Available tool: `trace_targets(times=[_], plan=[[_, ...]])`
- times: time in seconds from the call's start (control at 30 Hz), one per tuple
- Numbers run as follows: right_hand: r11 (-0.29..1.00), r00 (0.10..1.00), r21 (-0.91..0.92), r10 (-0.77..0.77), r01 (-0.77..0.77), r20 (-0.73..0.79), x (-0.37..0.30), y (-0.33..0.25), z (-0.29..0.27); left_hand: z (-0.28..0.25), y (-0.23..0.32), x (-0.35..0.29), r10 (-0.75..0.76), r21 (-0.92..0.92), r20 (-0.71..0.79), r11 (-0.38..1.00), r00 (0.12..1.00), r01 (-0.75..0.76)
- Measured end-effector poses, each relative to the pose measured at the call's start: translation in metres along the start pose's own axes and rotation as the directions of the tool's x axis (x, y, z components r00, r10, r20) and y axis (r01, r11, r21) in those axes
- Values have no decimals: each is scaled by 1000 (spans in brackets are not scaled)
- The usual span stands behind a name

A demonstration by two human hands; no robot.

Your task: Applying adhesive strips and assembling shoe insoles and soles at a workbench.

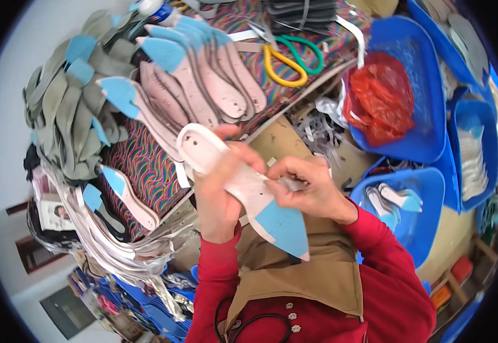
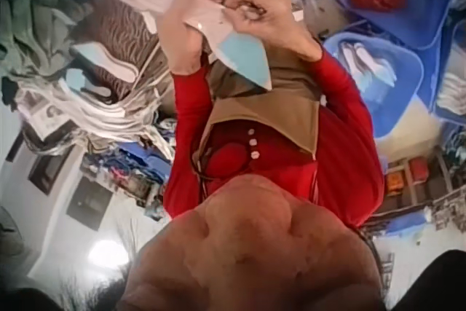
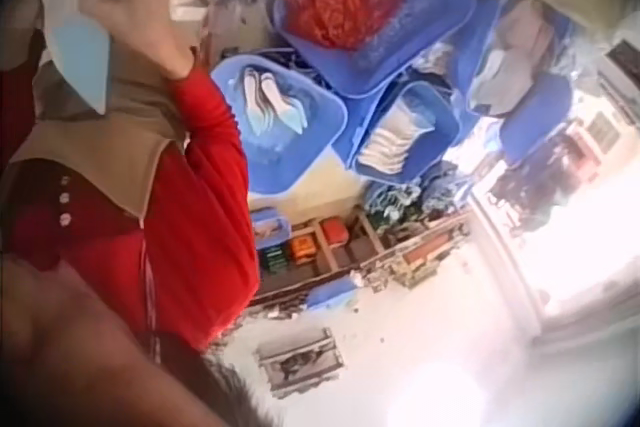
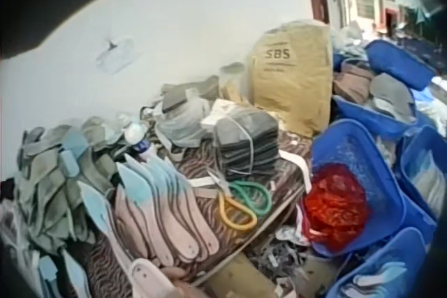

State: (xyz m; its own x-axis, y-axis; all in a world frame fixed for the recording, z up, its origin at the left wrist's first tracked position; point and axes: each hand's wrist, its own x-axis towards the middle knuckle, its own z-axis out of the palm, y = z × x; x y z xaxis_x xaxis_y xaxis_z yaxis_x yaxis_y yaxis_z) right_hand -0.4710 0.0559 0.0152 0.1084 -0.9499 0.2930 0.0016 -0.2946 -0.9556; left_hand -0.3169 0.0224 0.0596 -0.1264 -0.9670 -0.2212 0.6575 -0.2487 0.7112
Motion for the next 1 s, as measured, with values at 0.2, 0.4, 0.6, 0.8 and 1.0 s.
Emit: trace_targets(times=[0.2,0.4,0.6,0.8,1.0], plan=[[998,998,-46,-49,47,-38,17,-1,15,-22,12,-8,119,573,-75,818,990,-55],[999,1000,54,-7,7,15,35,-2,34,-21,11,-11,131,351,-58,931,990,-103],[866,937,359,338,-348,93,48,-17,31,-25,33,-8,159,186,-29,971,987,-151],[863,894,243,403,-442,196,60,-29,14,-45,55,-4,310,128,-90,946,947,-297],[973,995,-220,41,-61,-95,128,-36,-6,-48,53,5,297,-9,-308,949,904,-315]])
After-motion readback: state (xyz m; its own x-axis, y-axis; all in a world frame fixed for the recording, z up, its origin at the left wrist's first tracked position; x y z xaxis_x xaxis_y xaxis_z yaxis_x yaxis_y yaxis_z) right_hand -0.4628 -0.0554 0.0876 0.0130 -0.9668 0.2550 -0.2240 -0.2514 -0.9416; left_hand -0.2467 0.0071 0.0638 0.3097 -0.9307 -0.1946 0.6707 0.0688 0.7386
